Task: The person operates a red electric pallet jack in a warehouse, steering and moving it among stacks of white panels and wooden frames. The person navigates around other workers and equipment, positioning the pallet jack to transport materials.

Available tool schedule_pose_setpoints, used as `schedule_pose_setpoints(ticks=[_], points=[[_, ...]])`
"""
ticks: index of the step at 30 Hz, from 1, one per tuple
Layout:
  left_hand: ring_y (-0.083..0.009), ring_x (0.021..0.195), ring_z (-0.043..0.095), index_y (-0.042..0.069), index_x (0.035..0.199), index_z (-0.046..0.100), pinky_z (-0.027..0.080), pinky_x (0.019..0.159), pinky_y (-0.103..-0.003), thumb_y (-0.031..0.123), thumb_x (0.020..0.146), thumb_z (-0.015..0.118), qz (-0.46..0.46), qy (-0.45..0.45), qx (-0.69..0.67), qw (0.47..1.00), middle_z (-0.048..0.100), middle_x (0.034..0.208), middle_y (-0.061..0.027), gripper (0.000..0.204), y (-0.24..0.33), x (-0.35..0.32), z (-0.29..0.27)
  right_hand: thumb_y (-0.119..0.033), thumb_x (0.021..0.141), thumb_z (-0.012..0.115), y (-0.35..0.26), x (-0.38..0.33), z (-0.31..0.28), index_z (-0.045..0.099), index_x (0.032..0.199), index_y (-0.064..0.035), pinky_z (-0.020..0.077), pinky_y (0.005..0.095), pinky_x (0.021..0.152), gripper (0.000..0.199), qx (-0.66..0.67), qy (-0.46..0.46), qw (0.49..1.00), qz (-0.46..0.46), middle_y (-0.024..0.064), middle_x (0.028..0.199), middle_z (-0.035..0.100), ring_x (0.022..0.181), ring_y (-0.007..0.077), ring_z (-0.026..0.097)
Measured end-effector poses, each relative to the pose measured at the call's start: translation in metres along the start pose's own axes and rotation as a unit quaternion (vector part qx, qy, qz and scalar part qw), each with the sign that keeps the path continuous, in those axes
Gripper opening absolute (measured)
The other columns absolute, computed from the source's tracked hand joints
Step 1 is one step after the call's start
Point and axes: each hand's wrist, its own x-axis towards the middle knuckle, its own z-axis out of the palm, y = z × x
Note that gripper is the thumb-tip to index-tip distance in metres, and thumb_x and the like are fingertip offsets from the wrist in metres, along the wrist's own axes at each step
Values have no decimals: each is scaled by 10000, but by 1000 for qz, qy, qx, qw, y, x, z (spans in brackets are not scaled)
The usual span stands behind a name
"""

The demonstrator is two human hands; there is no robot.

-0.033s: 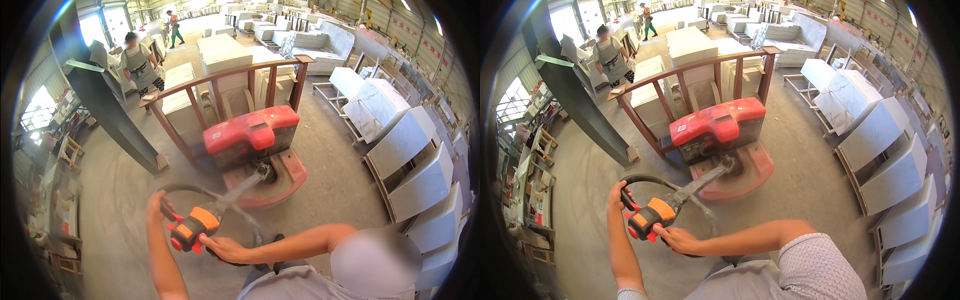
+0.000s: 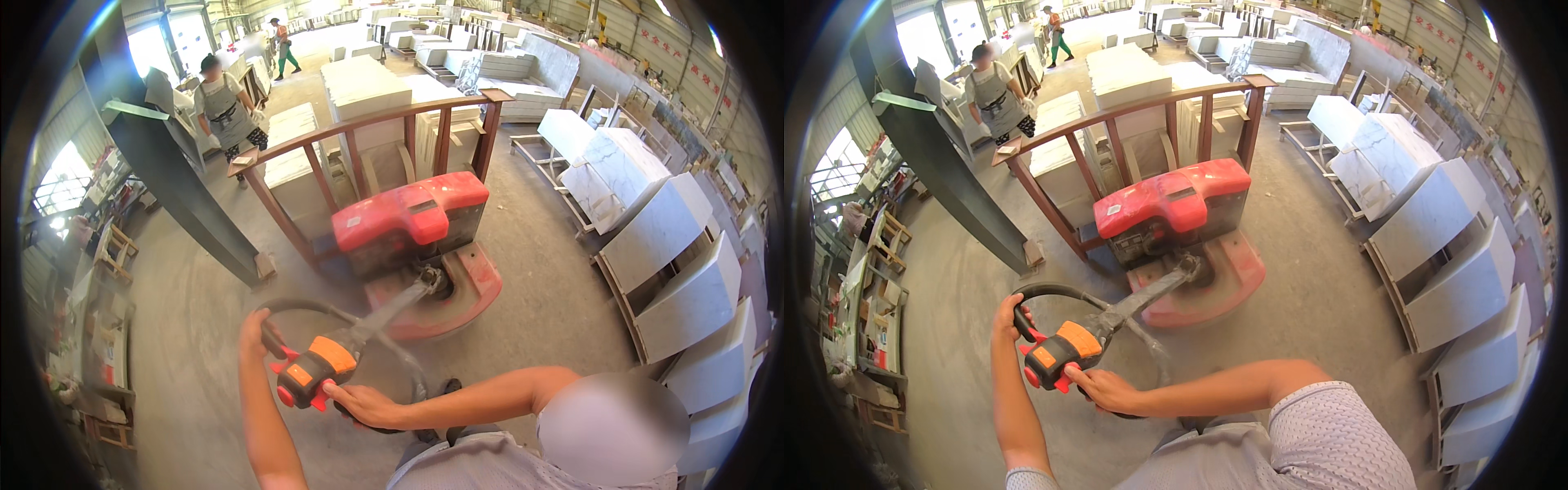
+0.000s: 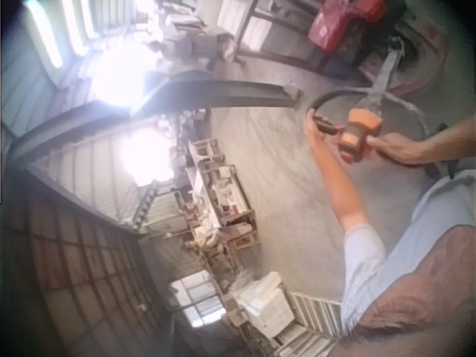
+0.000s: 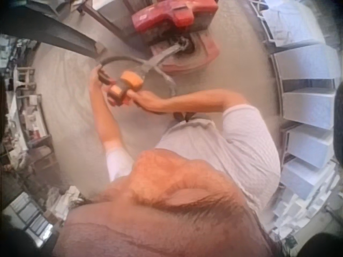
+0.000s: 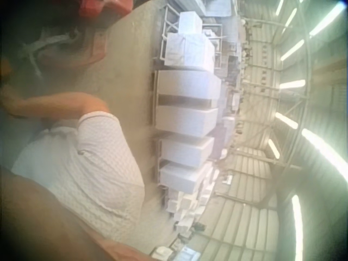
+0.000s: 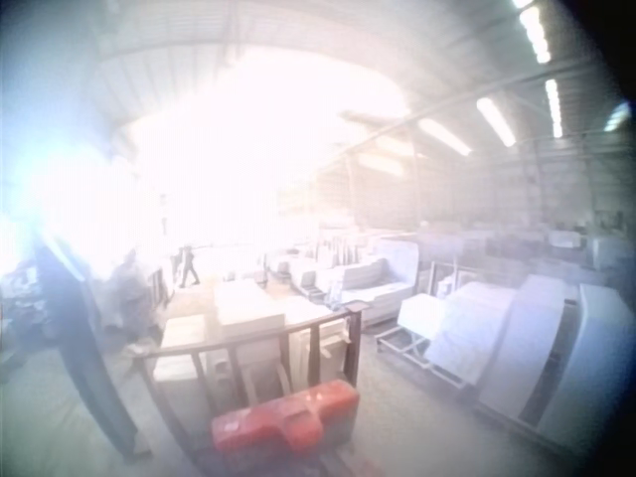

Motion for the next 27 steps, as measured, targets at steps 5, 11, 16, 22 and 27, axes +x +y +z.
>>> schedule_pose_setpoints(ticks=[5,11,16,22,27], points=[[-209,578,611,66,1156,599,520,493,-410,192,891,660,44,26,124,991,613,763,-74,300,23,45,35,-782,946,299,-19,20,-36,619,973,-15,473,372,541,832,30,7,1000,0,77,750,565,576,213,593],[-284,970,636,-20,1315,574,503,839,-405,215,880,637,134,59,359,922,655,1099,-171,498,26,112,77,-738,978,313,-30,41,-86,602,893,-32,452,325,568,768,35,28,999,21,40,758,547,606,156,554],[-375,1259,563,-15,1349,571,436,1057,-437,251,890,585,178,37,585,791,617,1323,-229,531,54,132,151,-774,949,319,-35,54,-138,628,934,-10,486,350,595,824,17,70,997,11,73,763,584,598,195,596],[-357,1146,606,17,1023,708,480,949,-462,289,942,525,471,-165,642,582,698,1115,-199,338,63,175,255,-754,963,335,-47,52,-222,613,860,-23,502,343,613,789,-11,114,993,39,62,736,583,597,184,589],[-304,966,664,73,710,727,495,881,-423,425,952,489,390,-248,707,535,726,876,-118,489,57,191,363,-709,984,373,-36,31,-330,628,815,-46,501,335,608,730,-16,150,987,57,44,752,585,619,165,576]])
